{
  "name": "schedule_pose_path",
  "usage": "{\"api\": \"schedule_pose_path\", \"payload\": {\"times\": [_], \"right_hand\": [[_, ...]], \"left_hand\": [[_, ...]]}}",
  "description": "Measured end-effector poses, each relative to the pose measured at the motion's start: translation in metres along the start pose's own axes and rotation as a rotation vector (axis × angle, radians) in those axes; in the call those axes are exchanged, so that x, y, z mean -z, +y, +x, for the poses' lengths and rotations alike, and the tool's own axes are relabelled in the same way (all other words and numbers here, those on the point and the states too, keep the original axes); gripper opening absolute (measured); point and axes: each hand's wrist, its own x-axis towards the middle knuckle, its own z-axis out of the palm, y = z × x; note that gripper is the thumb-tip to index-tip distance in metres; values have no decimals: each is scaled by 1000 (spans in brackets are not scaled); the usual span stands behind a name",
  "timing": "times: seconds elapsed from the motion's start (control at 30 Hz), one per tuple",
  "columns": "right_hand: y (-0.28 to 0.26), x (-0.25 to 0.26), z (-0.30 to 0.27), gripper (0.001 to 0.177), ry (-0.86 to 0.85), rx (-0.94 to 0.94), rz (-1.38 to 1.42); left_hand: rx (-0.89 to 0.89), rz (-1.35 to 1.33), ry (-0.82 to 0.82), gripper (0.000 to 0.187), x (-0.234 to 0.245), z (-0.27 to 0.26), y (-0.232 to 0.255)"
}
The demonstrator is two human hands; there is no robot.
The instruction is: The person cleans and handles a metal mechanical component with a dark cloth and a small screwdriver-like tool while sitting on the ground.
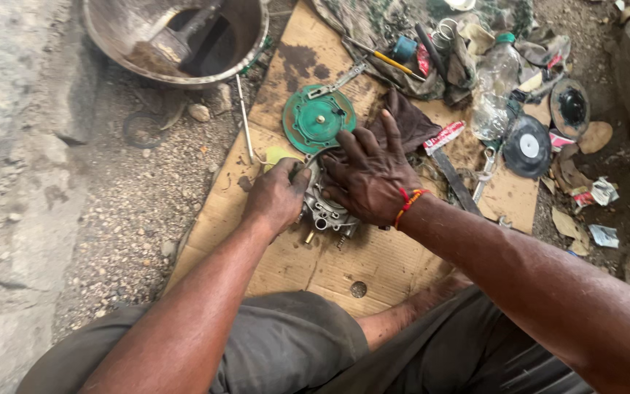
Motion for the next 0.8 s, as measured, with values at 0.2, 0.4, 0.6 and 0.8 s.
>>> {"api": "schedule_pose_path", "payload": {"times": [0.2, 0.4, 0.6, 0.8], "right_hand": [[1, -1, 2, 35, 119, -26, 201], [20, 1, 10, 32, 232, -147, 360], [-26, -6, 14, 21, 165, -210, 395], [6, 11, 9, 29, 172, 136, 235]], "left_hand": [[32, -62, 7, 37, -3, 1, -2], [-90, -171, 80, 35, -4, 10, -12], [-64, -183, 49, 37, -4, 12, -11], [-123, -188, 48, 35, 2, 4, -7]]}}
